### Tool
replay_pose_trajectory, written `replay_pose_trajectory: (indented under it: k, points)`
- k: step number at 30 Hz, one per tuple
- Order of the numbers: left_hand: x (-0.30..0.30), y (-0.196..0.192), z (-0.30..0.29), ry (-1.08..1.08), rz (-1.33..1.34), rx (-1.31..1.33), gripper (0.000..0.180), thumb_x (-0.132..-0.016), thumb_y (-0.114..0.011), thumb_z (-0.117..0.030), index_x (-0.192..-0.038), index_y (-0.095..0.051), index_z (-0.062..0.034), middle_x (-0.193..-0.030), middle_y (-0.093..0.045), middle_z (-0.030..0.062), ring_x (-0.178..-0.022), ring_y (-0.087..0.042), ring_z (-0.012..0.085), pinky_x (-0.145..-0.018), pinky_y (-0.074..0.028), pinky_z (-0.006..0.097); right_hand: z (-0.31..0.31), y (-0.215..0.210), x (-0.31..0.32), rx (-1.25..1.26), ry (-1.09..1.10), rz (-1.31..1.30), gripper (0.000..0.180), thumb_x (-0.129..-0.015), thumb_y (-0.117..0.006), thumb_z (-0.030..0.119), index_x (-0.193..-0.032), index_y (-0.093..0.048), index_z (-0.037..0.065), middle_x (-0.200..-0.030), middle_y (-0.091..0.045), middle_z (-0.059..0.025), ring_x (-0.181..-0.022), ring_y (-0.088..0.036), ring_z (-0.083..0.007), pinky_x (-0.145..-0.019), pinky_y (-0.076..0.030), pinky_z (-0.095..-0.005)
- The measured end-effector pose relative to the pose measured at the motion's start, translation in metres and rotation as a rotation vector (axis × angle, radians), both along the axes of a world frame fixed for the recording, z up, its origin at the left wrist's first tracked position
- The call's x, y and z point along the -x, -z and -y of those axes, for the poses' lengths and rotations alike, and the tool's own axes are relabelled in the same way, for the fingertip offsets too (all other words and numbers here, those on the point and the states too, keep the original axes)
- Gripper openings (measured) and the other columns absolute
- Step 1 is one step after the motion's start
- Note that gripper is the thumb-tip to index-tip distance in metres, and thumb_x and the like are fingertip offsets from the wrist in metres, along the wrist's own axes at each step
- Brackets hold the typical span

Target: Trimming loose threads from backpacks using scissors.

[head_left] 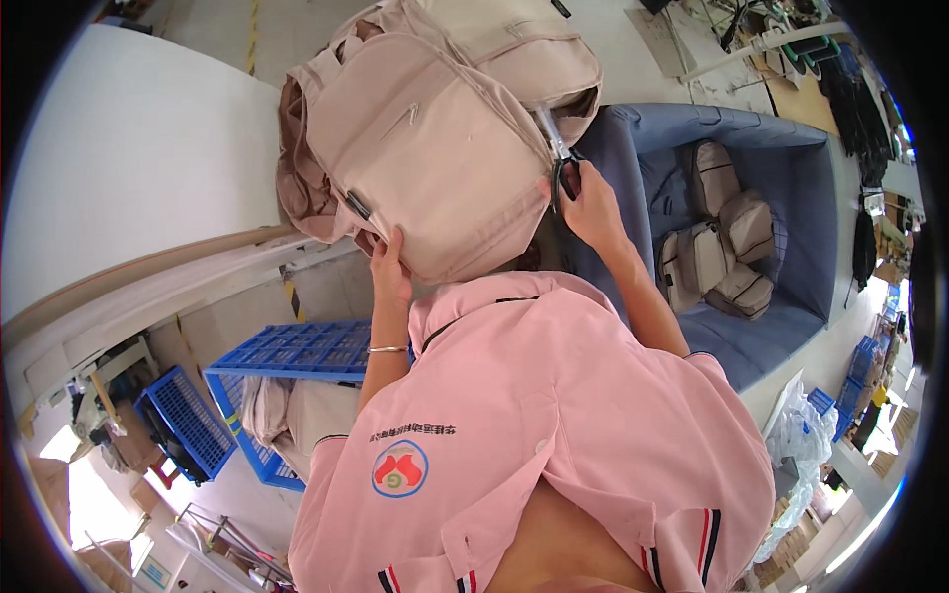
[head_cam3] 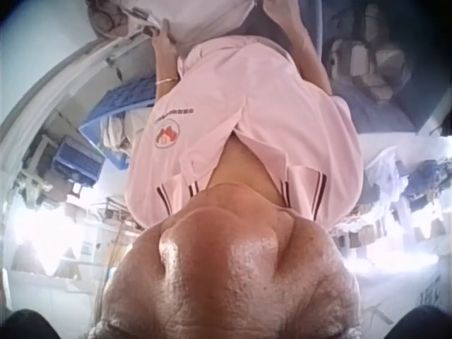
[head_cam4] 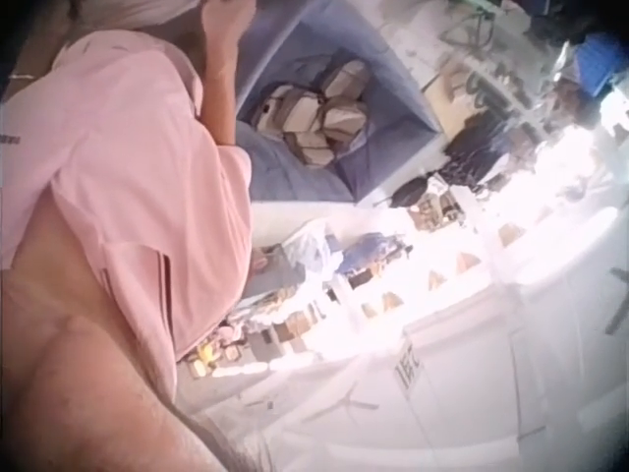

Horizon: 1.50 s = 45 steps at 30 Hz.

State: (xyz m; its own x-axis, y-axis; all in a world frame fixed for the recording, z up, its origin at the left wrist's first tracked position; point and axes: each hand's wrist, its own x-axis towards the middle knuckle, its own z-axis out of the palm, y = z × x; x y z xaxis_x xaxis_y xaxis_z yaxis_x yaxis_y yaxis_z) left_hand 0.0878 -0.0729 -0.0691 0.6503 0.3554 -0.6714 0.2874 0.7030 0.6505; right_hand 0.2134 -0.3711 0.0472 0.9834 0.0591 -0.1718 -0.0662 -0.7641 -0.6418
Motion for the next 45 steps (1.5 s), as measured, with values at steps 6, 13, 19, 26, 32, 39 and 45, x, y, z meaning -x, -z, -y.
replay_pose_trajectory:
  k: [6,13,19,26,32,39,45]
  points:
    - [0.001,0.005,-0.006,0.048,0.031,0.008,0.051,-0.091,-0.074,-0.024,-0.131,-0.052,-0.0034,-0.132,-0.058,0.0055,-0.122,-0.054,0.0183,-0.104,-0.043,0.034,-0.005,-0.012,-0.016,0.319,-0.208,0.102,0.070,-0.080,-0.071,0.061,-0.102,-0.058,-0.005,-0.104,-0.063,-0.0221,-0.098,-0.064,-0.0382,-0.079,-0.052,-0.0460]
    - [-0.001,0.001,-0.010,0.100,0.063,0.025,0.050,-0.092,-0.072,-0.021,-0.133,-0.051,-0.0026,-0.131,-0.059,0.0067,-0.120,-0.056,0.0181,-0.104,-0.044,0.033,-0.026,-0.024,-0.048,0.410,-0.313,0.130,0.084,-0.078,-0.061,0.077,-0.089,-0.060,-0.006,-0.089,-0.065,-0.0205,-0.090,-0.067,-0.0376,-0.073,-0.052,-0.0453]
    - [0.000,0.007,-0.013,0.121,0.076,0.031,0.051,-0.092,-0.073,-0.020,-0.134,-0.050,-0.0018,-0.131,-0.059,0.0082,-0.120,-0.056,0.0188,-0.105,-0.044,0.034,-0.037,-0.021,-0.051,0.359,-0.305,0.056,0.079,-0.079,-0.063,0.074,-0.081,-0.059,-0.005,-0.078,-0.067,-0.0215,-0.077,-0.068,-0.0400,-0.064,-0.052,-0.0460]
    - [0.001,0.008,-0.016,0.137,0.057,0.030,0.051,-0.093,-0.072,-0.020,-0.135,-0.049,-0.0017,-0.133,-0.058,0.0078,-0.121,-0.055,0.0194,-0.105,-0.044,0.034,-0.034,-0.018,-0.043,0.411,-0.273,0.032,0.071,-0.080,-0.065,0.069,-0.091,-0.060,-0.001,-0.080,-0.066,-0.0187,-0.081,-0.067,-0.0375,-0.070,-0.050,-0.0449]
    - [0.002,0.011,-0.016,0.148,0.077,0.039,0.053,-0.093,-0.071,-0.020,-0.136,-0.048,-0.0012,-0.133,-0.058,0.0080,-0.122,-0.055,0.0195,-0.105,-0.044,0.034,-0.027,-0.016,-0.045,0.429,-0.327,0.167,0.075,-0.080,-0.063,0.072,-0.090,-0.058,-0.002,-0.084,-0.068,-0.0201,-0.081,-0.068,-0.0384,-0.069,-0.052,-0.0458]
    - [0.003,0.014,-0.018,0.149,0.060,0.046,0.054,-0.090,-0.075,-0.020,-0.135,-0.051,-0.0017,-0.129,-0.060,0.0089,-0.118,-0.058,0.0194,-0.104,-0.046,0.033,-0.041,-0.016,-0.046,0.375,-0.292,0.098,0.070,-0.082,-0.066,0.067,-0.077,-0.058,-0.003,-0.065,-0.065,-0.0204,-0.067,-0.067,-0.0410,-0.060,-0.052,-0.0465]
    - [0.005,0.017,-0.019,0.147,0.059,0.037,0.054,-0.090,-0.075,-0.020,-0.134,-0.051,-0.0007,-0.128,-0.061,0.0096,-0.117,-0.058,0.0200,-0.102,-0.047,0.034,-0.041,-0.011,-0.048,0.374,-0.274,0.030,0.070,-0.083,-0.064,0.067,-0.077,-0.057,-0.002,-0.065,-0.065,-0.0208,-0.068,-0.067,-0.0408,-0.060,-0.052,-0.0464]
